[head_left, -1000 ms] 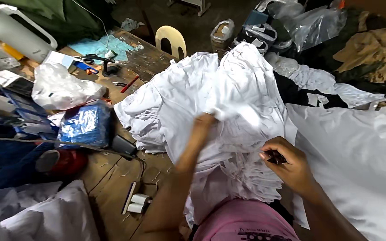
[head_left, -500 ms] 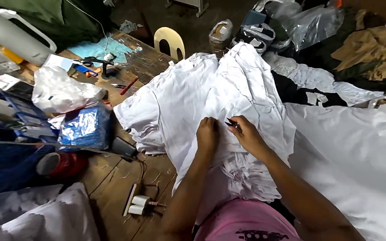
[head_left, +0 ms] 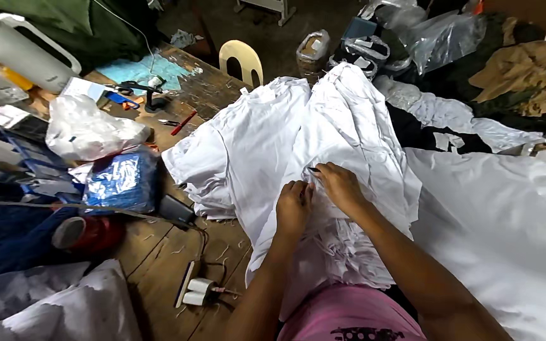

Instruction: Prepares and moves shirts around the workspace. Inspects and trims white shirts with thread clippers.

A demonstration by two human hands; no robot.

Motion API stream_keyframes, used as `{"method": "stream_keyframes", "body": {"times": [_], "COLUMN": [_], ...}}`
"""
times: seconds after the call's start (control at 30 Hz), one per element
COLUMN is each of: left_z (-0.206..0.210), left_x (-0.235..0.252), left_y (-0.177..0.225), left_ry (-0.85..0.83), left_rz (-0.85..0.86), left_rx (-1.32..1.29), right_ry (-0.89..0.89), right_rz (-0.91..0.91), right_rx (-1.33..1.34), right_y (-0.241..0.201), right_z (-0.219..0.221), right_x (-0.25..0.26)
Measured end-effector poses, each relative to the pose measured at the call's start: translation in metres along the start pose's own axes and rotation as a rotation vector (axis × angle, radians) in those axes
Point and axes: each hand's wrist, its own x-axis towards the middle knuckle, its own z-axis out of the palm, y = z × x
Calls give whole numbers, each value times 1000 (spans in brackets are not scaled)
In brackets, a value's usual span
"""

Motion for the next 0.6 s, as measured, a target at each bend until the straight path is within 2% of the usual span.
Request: {"method": "stream_keyframes", "body": {"times": [0.1, 0.13, 0.17, 0.2, 0.23, 0.3, 0.33, 0.37, 0.4, 0.47, 0.6], "left_z": [-4, -5, -10, -22, -40, -83, -102, -115, -117, -89, 8], "left_x": [5, 10, 17, 27, 41, 70, 78, 76, 70, 46, 10], "left_y": [17, 20, 18, 10, -4, -41, -60, -70, -73, -62, -4], "left_ry": [-334, -376, -333, -234, -66, 438, 646, 749, 755, 537, -38], "left_rz": [-32, 43, 106, 102, 47, -158, -246, -288, -283, -153, 218], "left_rx": [45, -55, -236, -455, -690, -1000, -1012, -966, -908, -676, -123], "right_ry": [100, 157, 218, 276, 313, 354, 363, 365, 355, 314, 247], "right_rz": [42, 40, 33, 21, 14, 11, 15, 23, 41, 95, 175], "right_rx": [91, 134, 176, 215, 247, 271, 271, 271, 278, 318, 389], "right_y": [10, 12, 12, 12, 14, 20, 25, 30, 35, 44, 48], "right_z": [-20, -28, -36, -44, -53, -66, -68, -68, -64, -51, -28], "right_x": [-4, -5, -6, -7, -9, -17, -23, -28, -31, -36, -36]}}
